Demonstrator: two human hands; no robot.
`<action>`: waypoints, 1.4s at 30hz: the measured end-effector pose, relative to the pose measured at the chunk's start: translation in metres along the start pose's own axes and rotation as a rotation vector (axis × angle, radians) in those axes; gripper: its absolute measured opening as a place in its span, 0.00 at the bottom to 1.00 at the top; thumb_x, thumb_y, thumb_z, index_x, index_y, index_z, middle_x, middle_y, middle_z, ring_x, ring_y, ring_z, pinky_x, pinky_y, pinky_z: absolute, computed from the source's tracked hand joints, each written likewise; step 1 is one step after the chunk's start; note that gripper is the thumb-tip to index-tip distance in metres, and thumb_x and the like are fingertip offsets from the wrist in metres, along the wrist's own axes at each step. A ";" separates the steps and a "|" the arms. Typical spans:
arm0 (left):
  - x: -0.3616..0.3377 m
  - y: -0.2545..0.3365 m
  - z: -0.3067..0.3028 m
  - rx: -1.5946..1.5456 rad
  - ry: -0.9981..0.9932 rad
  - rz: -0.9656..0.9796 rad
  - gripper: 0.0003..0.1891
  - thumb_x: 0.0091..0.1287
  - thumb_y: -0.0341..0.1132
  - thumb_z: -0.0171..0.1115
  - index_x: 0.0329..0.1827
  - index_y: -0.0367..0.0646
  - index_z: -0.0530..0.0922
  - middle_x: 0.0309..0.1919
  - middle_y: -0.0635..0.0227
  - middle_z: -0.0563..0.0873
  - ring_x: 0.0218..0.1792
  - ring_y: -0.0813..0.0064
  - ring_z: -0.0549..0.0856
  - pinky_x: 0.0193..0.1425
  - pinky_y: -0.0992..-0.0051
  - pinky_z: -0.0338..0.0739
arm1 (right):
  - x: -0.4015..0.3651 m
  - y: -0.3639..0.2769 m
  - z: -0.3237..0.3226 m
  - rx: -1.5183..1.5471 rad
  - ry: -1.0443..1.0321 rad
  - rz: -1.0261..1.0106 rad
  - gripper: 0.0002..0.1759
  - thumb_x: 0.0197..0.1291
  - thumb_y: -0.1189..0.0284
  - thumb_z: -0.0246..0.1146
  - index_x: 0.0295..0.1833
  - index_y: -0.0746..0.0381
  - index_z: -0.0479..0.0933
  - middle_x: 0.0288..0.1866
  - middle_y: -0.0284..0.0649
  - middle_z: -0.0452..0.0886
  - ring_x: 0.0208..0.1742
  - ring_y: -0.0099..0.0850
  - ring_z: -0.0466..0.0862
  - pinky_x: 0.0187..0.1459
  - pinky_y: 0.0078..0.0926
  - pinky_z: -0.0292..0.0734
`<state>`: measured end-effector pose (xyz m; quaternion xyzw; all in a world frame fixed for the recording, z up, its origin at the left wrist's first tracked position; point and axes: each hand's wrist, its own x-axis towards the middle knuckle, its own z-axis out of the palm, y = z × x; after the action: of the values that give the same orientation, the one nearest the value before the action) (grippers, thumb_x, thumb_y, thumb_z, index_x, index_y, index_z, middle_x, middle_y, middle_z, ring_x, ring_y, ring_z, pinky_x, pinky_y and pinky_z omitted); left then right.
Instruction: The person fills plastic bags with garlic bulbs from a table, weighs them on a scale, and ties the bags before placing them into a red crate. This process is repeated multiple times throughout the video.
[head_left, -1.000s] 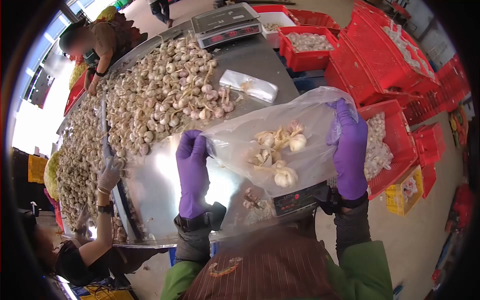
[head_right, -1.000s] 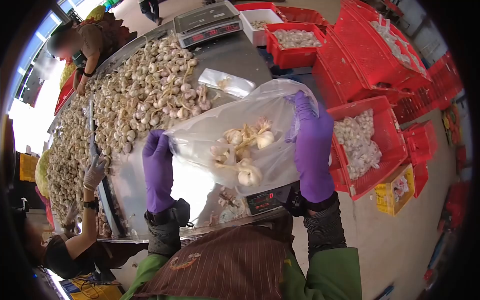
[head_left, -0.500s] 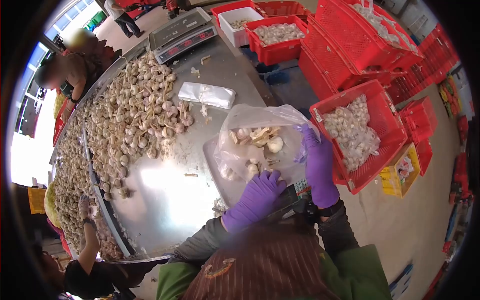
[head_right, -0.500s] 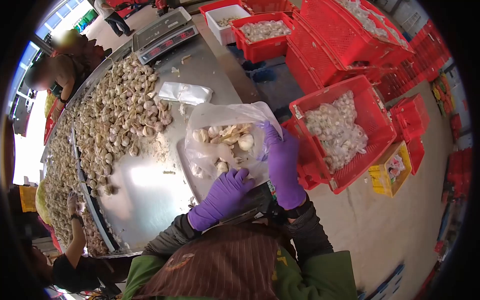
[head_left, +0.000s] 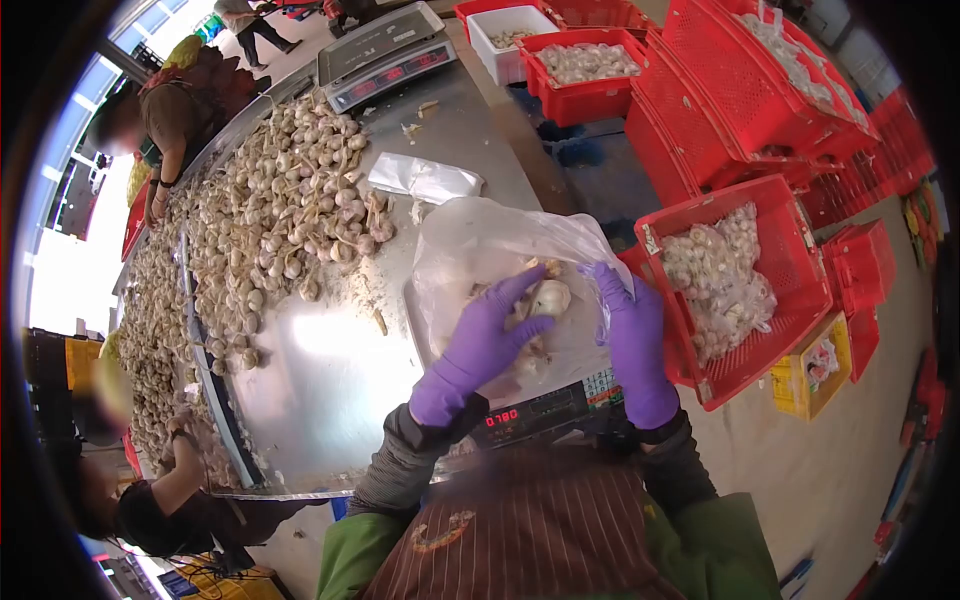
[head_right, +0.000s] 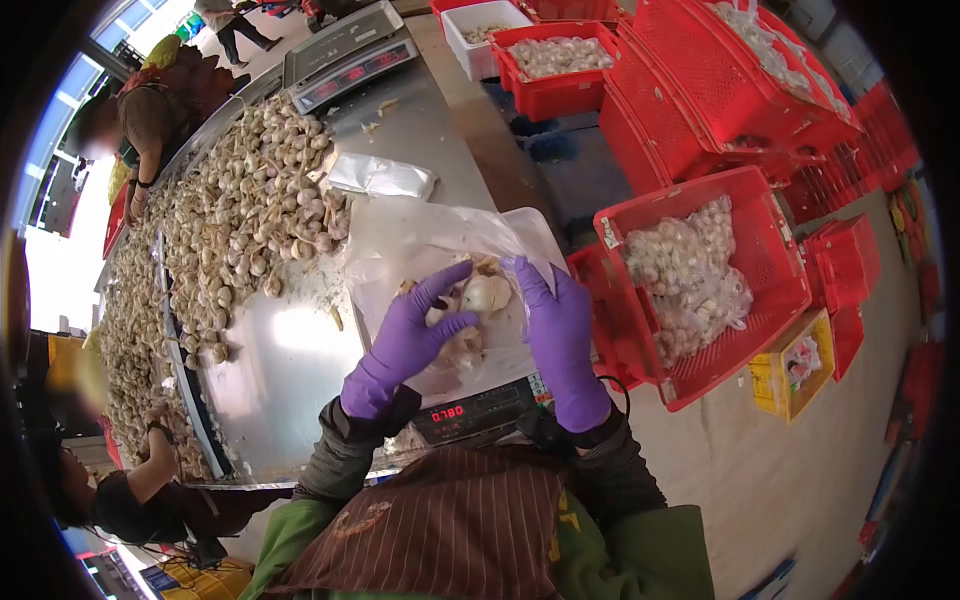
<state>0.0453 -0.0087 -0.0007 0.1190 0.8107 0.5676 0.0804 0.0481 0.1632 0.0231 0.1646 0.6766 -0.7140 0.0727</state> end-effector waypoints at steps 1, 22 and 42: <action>0.007 -0.014 -0.011 -0.019 0.006 -0.094 0.24 0.53 0.32 0.66 0.54 0.41 0.71 0.43 0.62 0.80 0.43 0.71 0.80 0.47 0.73 0.73 | 0.003 0.000 0.000 -0.018 0.032 0.002 0.17 0.60 0.61 0.56 0.44 0.63 0.78 0.32 0.29 0.77 0.26 0.13 0.70 0.22 0.11 0.64; -0.041 -0.022 -0.054 -0.784 -0.112 -0.188 0.23 0.52 0.37 0.65 0.50 0.34 0.74 0.41 0.63 0.80 0.43 0.76 0.78 0.44 0.79 0.73 | 0.009 0.009 0.009 -0.016 0.135 -0.040 0.15 0.58 0.60 0.58 0.40 0.61 0.79 0.19 0.23 0.67 0.17 0.12 0.63 0.16 0.12 0.57; -0.024 -0.226 -0.248 0.627 0.647 -0.631 0.24 0.44 0.41 0.68 0.44 0.39 0.76 0.44 0.57 0.77 0.38 0.59 0.81 0.42 0.68 0.76 | 0.033 0.022 -0.003 -0.101 0.081 -0.073 0.13 0.59 0.68 0.54 0.42 0.65 0.78 0.33 0.31 0.77 0.31 0.19 0.72 0.34 0.15 0.68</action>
<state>-0.0200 -0.3130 -0.1282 -0.2921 0.9207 0.2547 -0.0461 0.0246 0.1682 -0.0093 0.1646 0.7198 -0.6738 0.0275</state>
